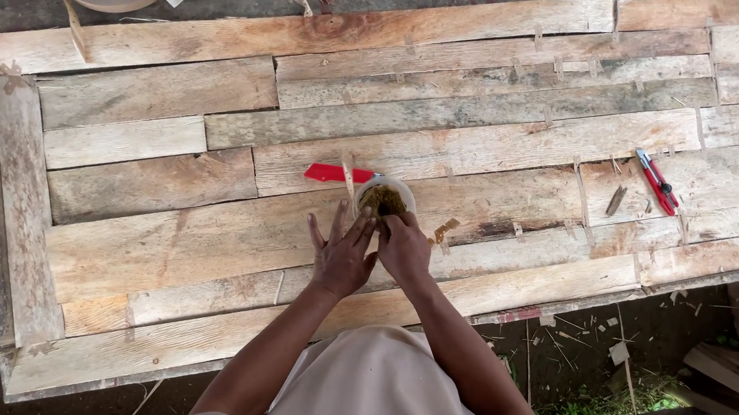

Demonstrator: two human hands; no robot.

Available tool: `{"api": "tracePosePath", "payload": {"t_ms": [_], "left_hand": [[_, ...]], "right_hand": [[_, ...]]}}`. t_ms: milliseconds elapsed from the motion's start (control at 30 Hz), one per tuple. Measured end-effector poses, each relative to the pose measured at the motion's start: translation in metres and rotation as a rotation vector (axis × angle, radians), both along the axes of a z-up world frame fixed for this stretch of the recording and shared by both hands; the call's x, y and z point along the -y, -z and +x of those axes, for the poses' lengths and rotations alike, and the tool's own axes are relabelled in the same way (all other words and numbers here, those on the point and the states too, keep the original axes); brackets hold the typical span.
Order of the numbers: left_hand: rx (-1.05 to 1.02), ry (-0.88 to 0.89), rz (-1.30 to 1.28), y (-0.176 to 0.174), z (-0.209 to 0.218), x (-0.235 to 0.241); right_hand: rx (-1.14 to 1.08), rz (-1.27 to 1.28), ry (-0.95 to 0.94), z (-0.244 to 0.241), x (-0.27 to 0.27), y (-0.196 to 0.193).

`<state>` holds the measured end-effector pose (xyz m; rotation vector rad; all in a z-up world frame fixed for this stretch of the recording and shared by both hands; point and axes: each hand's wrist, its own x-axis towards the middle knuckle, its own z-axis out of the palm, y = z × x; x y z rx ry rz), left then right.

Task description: Arranging and gluing thin wood strips onto a wooden base to create a surface.

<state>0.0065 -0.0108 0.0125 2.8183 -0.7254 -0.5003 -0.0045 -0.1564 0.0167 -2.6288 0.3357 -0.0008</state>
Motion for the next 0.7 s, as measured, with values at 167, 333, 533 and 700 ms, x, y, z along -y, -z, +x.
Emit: {"api": "tracePosePath", "payload": {"t_ms": [167, 333, 533, 700], "left_hand": [[-0.049, 0.025, 0.039, -0.001, 0.007, -0.004], [-0.070, 0.042, 0.045, -0.014, 0.012, -0.001], [-0.060, 0.088, 0.085, -0.010, 0.017, 0.003], [0.018, 0.191, 0.222, -0.003, 0.018, 0.008]], "right_hand": [[0.053, -0.012, 0.017, -0.002, 0.010, 0.018], [0.097, -0.107, 0.047, -0.004, 0.009, 0.039], [0.064, -0.163, 0.023, -0.001, 0.009, 0.043], [0.021, -0.167, -0.034, -0.004, 0.012, 0.048]]}}
